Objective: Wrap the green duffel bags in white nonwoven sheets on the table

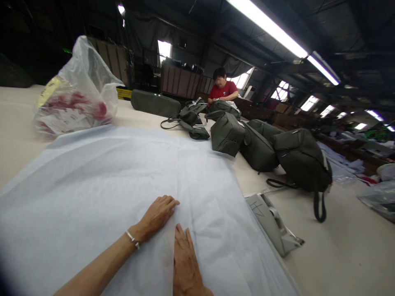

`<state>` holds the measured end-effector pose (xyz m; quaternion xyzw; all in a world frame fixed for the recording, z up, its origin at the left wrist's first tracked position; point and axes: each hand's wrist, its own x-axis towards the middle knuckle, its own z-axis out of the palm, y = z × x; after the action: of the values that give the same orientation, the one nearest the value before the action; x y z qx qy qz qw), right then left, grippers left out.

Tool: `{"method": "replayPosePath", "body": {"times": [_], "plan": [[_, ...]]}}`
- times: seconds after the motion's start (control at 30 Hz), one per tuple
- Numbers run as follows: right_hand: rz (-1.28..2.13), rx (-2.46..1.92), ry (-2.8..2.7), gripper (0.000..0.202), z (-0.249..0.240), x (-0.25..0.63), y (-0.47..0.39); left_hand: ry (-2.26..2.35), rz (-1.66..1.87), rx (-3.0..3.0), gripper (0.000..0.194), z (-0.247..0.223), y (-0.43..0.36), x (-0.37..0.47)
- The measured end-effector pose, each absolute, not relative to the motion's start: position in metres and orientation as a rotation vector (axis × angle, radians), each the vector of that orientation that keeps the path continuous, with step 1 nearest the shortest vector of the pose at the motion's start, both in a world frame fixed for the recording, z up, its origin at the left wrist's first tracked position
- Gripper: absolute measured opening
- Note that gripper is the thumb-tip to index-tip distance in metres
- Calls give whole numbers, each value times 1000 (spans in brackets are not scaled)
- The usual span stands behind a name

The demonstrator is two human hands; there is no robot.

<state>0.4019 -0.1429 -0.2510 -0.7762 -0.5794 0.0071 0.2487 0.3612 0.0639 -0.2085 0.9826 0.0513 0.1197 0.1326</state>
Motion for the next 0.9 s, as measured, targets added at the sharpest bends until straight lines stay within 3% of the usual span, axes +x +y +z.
{"method": "replayPosePath", "body": {"times": [0.1, 0.27, 0.57, 0.8, 0.9], "plan": [[-67, -2056, -1326, 41, -229, 412, -144, 168, 439, 2754, 56, -217, 63, 357], [-105, -2043, -1187, 33, -186, 447, -113, 30, 332, 2770, 57, -219, 57, 348], [127, -2279, -1464, 50, -161, 511, 37, -88, 106, 2725, 77, -213, 42, 332], [14, -2347, -1341, 52, -118, 589, 158, -88, 132, 2669, 80, -222, 39, 326], [-65, -2330, -1344, 52, -128, 605, 190, -156, 140, 2683, 84, -229, 35, 323]]}}
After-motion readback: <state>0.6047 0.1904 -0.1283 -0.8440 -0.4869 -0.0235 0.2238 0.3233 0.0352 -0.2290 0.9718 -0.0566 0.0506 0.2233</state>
